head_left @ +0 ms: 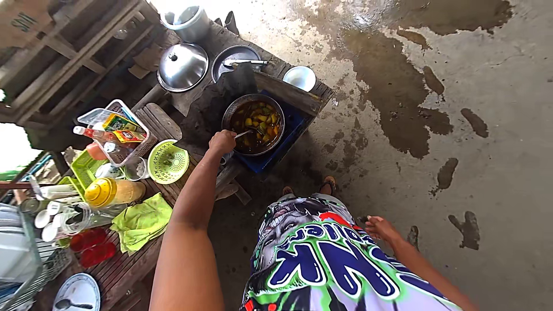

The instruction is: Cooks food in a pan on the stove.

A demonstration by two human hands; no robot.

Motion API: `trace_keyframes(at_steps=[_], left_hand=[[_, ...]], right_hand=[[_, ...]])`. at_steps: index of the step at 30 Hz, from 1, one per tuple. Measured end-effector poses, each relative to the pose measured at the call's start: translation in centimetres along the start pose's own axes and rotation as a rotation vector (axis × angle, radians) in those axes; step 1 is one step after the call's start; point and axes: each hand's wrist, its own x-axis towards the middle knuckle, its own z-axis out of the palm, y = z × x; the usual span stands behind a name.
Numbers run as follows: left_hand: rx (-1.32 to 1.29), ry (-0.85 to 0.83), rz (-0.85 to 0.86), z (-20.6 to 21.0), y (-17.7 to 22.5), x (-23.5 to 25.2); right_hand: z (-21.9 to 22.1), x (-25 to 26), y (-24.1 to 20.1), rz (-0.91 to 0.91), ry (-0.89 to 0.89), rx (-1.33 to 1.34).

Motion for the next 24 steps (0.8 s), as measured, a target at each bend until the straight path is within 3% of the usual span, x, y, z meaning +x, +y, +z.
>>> trace_keyframes(at_steps=[6,14,18,24], left_hand=[[0.103,0.134,-0.021,-2.7,-0.1,-2.9],[0.361,0.289,0.033,-5.4,2.4,-4.7],[0.329,0.356,0.122,-4.5,4.4,-3.7],[0.378,0.297,0.2,-1.3,5.1,-0.9]], right_hand=[[0.3,-0.4,-2.9,-0.049,0.004,-0.026],[1.1,-0.3,-3.3,-0.052,-0.01,-0.033],[1.3,-0.4,-3.0,-0.041,-0.009,-0.034],[1.1,-0.3,-1.8,-0.037,0.003,0.003]])
